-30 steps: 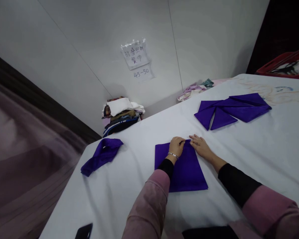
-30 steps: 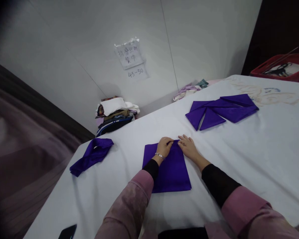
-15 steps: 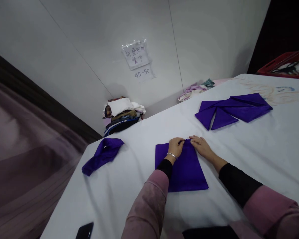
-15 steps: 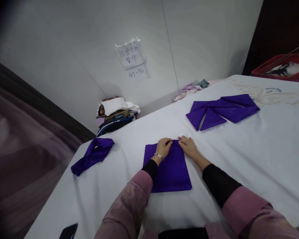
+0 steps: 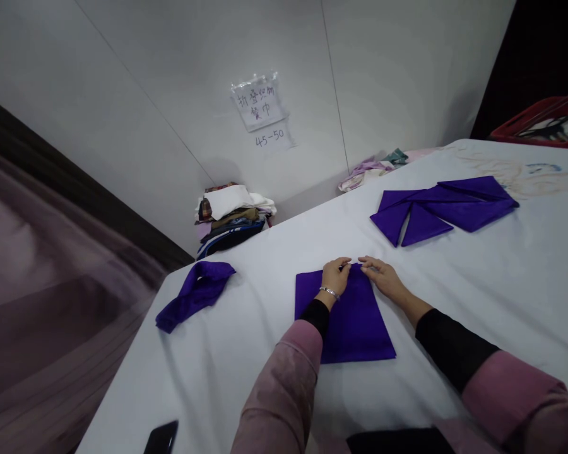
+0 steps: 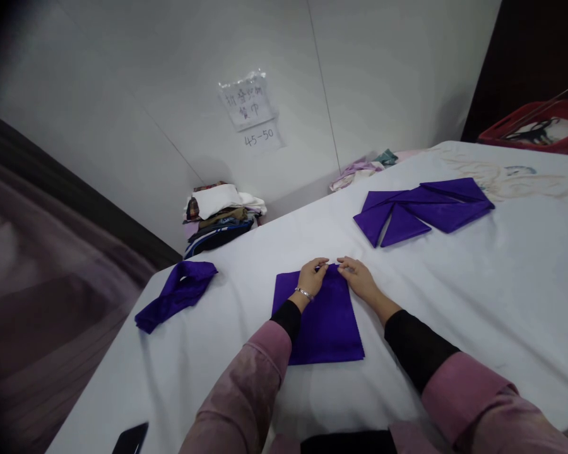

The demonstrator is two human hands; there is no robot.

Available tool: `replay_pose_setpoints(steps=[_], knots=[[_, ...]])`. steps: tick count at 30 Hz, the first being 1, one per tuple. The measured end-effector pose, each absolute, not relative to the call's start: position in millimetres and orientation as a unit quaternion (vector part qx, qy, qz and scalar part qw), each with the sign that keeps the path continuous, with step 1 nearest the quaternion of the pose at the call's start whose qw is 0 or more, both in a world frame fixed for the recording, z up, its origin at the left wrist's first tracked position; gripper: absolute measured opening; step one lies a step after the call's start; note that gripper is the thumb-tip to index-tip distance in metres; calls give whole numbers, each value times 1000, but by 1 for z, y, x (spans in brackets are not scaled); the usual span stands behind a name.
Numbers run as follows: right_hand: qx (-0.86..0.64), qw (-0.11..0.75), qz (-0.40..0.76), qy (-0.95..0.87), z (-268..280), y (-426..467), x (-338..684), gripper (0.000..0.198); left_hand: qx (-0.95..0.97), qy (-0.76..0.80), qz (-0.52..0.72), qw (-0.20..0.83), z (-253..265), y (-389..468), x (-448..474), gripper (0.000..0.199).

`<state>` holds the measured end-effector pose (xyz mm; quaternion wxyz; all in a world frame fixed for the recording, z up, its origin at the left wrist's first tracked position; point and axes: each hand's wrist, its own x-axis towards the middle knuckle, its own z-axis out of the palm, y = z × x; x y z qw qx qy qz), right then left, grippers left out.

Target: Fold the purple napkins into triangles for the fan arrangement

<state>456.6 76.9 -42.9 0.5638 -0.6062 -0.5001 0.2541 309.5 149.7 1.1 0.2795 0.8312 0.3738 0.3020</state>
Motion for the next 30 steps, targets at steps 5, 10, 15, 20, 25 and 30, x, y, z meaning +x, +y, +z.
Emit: replay_pose_setpoints(steps=[5, 10, 15, 20, 25, 30], knots=[[-602, 568, 265, -494, -40, 75, 455, 21, 845, 358, 310, 249, 6, 146, 307, 21], [-611, 551, 267, -501, -36, 74, 453, 22, 865, 359, 290, 196, 8, 141, 306, 27], [-629, 515, 243, -529, -37, 74, 454, 23, 890, 359, 219, 178, 12, 139, 309, 17], [-677, 510, 152, -508, -46, 78, 466, 29, 884, 403, 165, 169, 11, 145, 319, 9], [-739, 405, 98, -529, -54, 81, 472, 27, 875, 427, 162, 163, 6, 147, 328, 10], [-762, 331, 87, -550, -53, 79, 466, 28, 865, 446, 171, 152, -2, 145, 329, 9]])
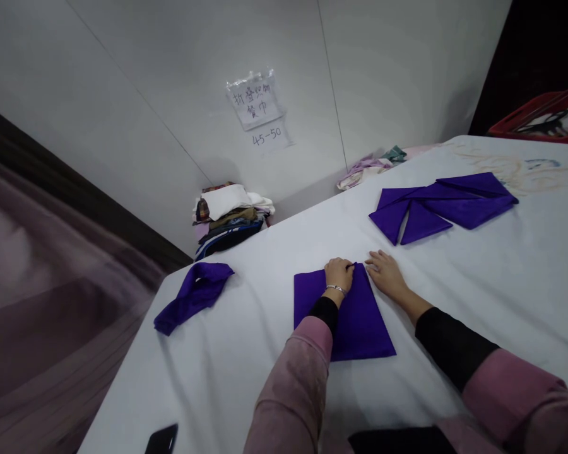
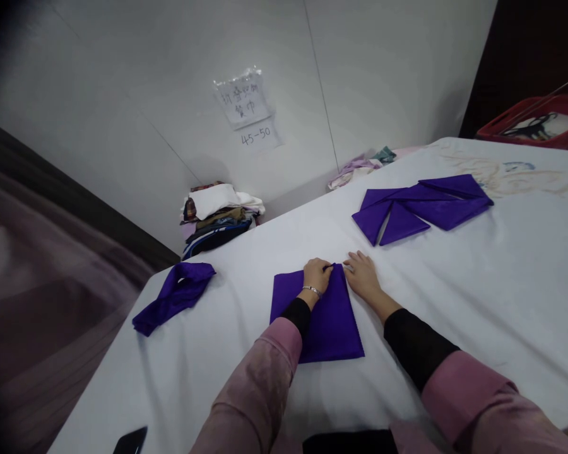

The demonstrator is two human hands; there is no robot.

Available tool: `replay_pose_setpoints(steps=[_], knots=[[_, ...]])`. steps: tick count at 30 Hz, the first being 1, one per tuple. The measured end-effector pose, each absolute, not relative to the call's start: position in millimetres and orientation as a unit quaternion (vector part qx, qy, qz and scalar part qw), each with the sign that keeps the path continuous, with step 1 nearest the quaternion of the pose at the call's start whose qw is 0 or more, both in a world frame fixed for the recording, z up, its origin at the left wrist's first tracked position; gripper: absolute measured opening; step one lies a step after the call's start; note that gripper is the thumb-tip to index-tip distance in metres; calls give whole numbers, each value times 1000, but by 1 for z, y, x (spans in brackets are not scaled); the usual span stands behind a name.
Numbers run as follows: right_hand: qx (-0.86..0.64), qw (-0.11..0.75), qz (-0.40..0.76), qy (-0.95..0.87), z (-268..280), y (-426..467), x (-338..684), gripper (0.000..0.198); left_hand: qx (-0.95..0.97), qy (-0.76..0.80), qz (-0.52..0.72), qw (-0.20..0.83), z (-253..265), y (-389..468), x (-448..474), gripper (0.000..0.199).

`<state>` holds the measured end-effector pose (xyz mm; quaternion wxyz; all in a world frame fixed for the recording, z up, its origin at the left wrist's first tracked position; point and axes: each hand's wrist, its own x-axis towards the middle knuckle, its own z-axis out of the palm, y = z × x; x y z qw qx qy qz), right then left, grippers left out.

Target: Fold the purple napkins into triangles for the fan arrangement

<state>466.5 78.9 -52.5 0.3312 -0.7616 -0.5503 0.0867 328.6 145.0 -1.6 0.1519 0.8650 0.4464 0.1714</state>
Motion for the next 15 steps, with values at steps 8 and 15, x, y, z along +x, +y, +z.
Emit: replay_pose_setpoints(steps=[8, 15], knots=[[-751, 330, 94, -564, -53, 78, 467, 28, 857, 453, 199, 147, -10, 145, 329, 16], [-754, 296, 76, -581, -52, 78, 464, 31, 856, 458, 205, 127, 2, 135, 320, 12]])
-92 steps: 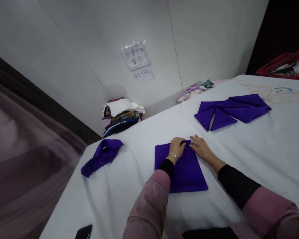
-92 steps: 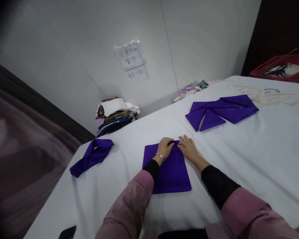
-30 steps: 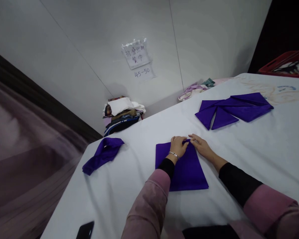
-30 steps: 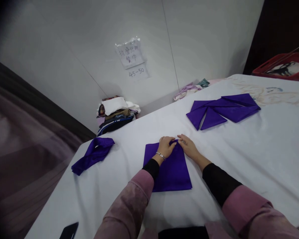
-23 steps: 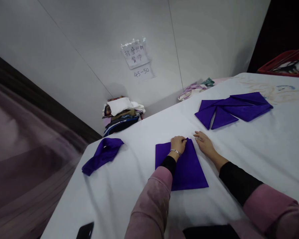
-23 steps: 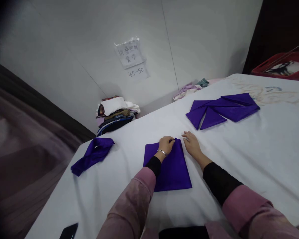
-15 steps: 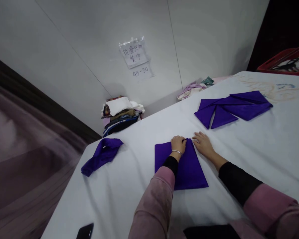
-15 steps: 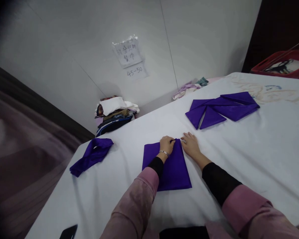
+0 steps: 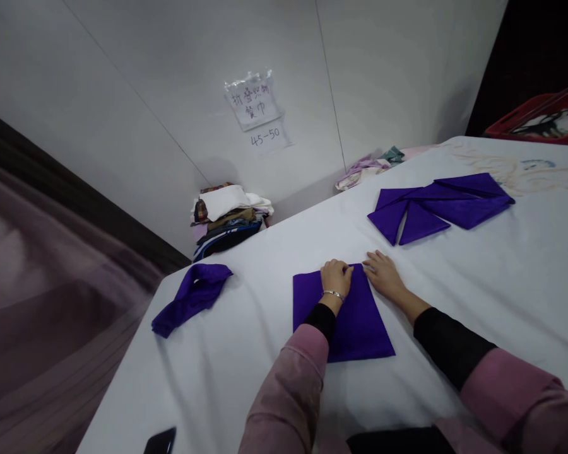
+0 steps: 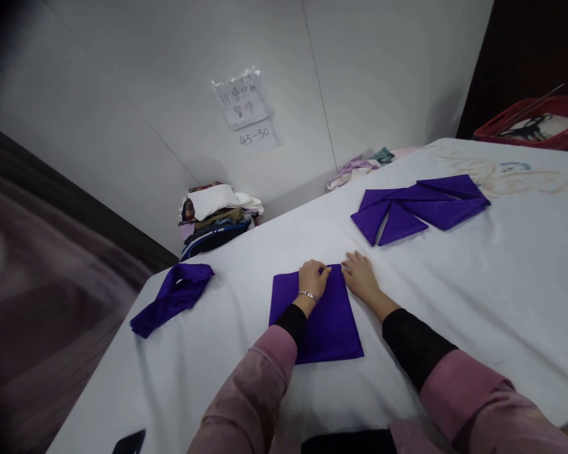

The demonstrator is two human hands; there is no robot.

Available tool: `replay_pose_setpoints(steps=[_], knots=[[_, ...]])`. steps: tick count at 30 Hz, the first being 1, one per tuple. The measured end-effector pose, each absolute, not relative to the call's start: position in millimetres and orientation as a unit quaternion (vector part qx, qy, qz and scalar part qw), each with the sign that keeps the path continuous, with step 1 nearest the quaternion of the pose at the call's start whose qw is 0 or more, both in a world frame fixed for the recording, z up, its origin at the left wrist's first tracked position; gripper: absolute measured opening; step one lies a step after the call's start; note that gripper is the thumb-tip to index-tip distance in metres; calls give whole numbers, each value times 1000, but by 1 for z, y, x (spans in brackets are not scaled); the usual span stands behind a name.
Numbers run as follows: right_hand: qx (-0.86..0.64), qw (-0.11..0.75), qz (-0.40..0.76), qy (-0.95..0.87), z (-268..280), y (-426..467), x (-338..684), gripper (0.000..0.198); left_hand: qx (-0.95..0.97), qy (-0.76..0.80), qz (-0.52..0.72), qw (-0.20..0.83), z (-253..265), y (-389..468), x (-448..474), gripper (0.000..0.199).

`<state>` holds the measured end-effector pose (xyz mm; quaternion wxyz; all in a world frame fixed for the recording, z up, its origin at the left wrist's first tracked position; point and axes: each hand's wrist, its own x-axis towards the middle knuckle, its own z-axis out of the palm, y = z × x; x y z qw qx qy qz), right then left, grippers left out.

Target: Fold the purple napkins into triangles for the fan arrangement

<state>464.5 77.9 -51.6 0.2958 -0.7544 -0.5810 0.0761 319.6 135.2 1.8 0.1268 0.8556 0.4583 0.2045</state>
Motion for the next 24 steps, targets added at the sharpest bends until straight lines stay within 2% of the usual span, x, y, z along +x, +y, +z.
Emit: replay_pose_setpoints(steps=[10, 18, 24], knots=[[-755, 279, 49, -591, -54, 79, 465, 37, 813, 562, 58, 142, 15, 127, 350, 33], [-758, 274, 56, -589, -50, 79, 462, 35, 802, 572, 9, 173, 22, 135, 355, 21], [-755, 284, 64, -587, -49, 78, 461, 34, 796, 577, 24, 184, 17, 137, 355, 20]])
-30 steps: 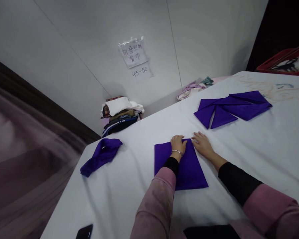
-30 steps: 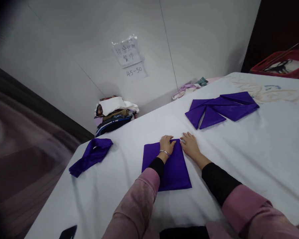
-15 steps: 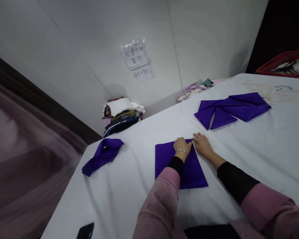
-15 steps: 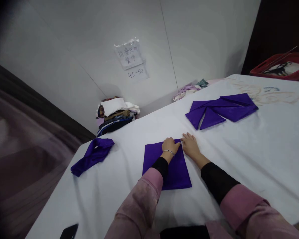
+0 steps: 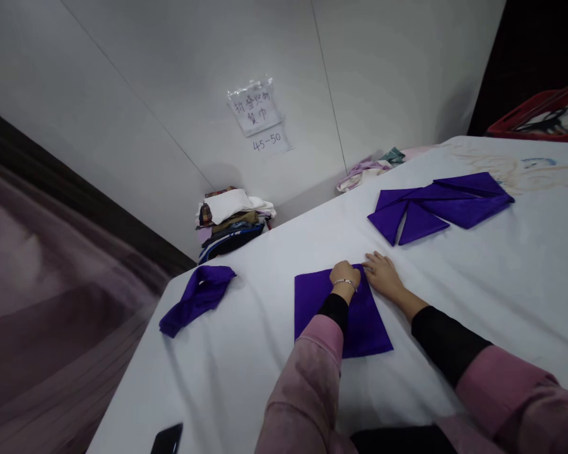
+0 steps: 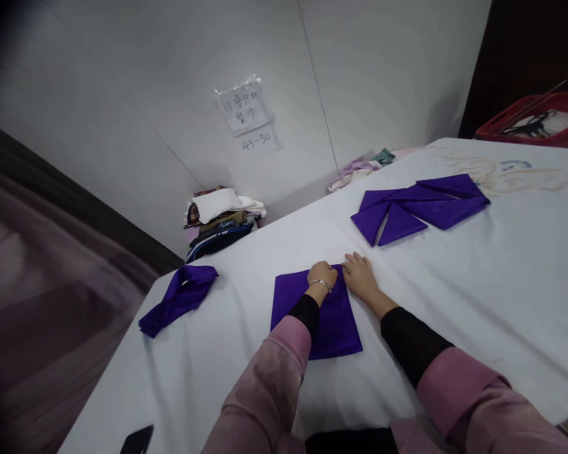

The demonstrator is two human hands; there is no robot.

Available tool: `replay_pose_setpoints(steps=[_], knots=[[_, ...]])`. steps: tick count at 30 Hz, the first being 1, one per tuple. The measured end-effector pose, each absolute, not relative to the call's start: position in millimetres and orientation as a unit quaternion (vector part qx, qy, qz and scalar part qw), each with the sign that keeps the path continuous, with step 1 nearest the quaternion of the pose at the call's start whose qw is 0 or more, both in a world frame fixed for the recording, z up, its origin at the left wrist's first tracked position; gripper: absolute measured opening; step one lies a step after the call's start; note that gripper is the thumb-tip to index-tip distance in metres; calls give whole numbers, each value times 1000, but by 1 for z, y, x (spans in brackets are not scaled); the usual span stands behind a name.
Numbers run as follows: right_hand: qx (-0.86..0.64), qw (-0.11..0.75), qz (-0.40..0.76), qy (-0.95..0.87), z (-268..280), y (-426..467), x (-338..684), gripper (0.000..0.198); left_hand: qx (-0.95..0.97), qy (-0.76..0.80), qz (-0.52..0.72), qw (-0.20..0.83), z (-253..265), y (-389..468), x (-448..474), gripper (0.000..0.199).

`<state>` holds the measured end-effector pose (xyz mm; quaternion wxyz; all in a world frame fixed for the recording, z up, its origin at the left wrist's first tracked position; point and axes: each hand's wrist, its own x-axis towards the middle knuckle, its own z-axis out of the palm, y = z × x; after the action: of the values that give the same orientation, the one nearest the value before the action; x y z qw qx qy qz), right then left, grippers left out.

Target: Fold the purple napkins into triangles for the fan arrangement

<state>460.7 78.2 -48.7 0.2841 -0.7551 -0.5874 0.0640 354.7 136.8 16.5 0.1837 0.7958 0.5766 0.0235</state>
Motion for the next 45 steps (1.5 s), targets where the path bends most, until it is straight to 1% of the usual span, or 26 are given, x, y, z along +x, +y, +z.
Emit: replay_pose_setpoints(steps=[4, 12, 17, 23, 28, 31, 34, 39, 42, 45], knots=[[-754, 289, 76, -585, -47, 78, 460, 35, 790, 582, 45, 187, 13, 134, 353, 20], [-766, 236, 63, -595, -41, 77, 459, 36, 796, 572, 84, 180, 8, 123, 357, 18], [-769, 245, 54, -588, -40, 76, 459, 36, 818, 537, 106, 176, 7, 120, 351, 28], [-736, 267, 30, -621, -38, 74, 458, 39, 850, 476, 134, 182, 1, 117, 339, 27], [-724, 208, 20, -657, -40, 71, 455, 39, 864, 445, 146, 187, 1, 113, 329, 29], [-726, 183, 11, -663, -41, 70, 456, 39, 884, 417, 124, 173, 2, 107, 307, 35], [-728, 171, 6, -664, -41, 70, 456, 39, 900, 410, 70, 131, 2, 96, 269, 48], [-731, 164, 10, -662, -43, 69, 458, 41, 874, 482, 11, 67, -3, 78, 195, 61], [-727, 165, 1, -666, -46, 69, 460, 41, 847, 529, -3, 63, -8, 73, 163, 66], [-724, 162, -18, -670, -51, 69, 462, 41, 838, 543, 3, 59, -9, 70, 152, 69]])
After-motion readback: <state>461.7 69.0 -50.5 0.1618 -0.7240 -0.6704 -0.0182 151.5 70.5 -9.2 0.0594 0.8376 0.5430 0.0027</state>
